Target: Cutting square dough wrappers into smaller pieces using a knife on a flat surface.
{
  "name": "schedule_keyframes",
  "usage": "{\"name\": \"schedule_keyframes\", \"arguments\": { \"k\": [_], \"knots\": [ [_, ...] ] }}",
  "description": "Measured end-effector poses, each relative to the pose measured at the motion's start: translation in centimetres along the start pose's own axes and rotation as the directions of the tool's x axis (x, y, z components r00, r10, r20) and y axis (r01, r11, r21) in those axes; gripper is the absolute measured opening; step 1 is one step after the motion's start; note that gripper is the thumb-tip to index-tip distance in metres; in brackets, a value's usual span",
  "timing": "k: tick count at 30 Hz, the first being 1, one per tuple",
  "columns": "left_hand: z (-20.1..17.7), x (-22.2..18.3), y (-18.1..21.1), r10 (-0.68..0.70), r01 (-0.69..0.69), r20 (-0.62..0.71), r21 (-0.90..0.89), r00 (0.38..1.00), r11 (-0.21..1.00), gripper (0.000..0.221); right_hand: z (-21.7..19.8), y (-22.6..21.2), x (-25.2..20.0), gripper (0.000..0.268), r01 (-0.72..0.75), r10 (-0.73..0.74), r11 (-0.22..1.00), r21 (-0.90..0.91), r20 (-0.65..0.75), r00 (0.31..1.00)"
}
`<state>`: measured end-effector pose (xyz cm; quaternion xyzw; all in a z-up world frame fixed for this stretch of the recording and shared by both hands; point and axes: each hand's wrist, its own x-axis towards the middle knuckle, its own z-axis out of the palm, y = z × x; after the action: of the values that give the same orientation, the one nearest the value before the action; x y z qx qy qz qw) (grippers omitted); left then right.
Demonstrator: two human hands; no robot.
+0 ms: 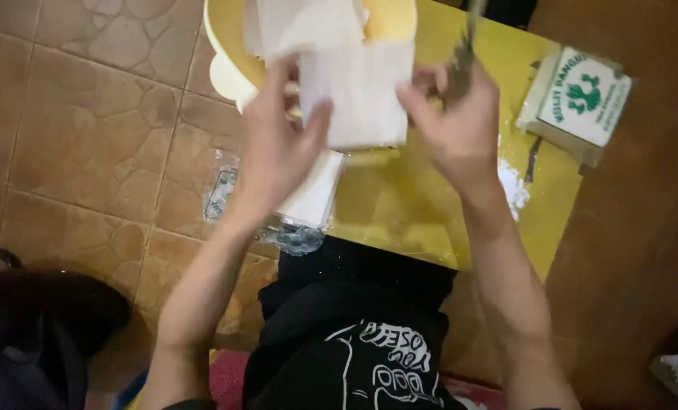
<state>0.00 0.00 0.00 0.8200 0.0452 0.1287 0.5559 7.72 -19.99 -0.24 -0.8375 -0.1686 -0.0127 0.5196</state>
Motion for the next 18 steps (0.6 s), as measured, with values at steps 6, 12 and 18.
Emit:
{"name": "schedule_keyframes", "arguments": {
  "k": [6, 12, 18],
  "knots": [
    [-2.2, 8.2, -7.5, 0.280, -0.219, -0.133, 0.351, 0.951, 0.910, 0.038, 6.1, -0.3, 9.2, 0.015, 0.104, -0.088, 0.984, -0.143, 0.114, 0.990],
    [-5.0, 5.9, -4.1, 0.222, -0.219, 0.025, 0.302, 0.975, 0.928, 0.046, 6.6, 1.5, 9.8, 0.029, 0.274, -0.242, 0.874, -0.402, 0.130, 0.962],
    [-5.9, -1.3, -3.8, 0.281, -0.250, -0.016, 0.417, 0.959, 0.874, 0.019, 4.1, -2.3, 3.3, 0.018, 0.142, -0.135, 0.989, -0.030, 0.174, 0.975]
  ]
}}
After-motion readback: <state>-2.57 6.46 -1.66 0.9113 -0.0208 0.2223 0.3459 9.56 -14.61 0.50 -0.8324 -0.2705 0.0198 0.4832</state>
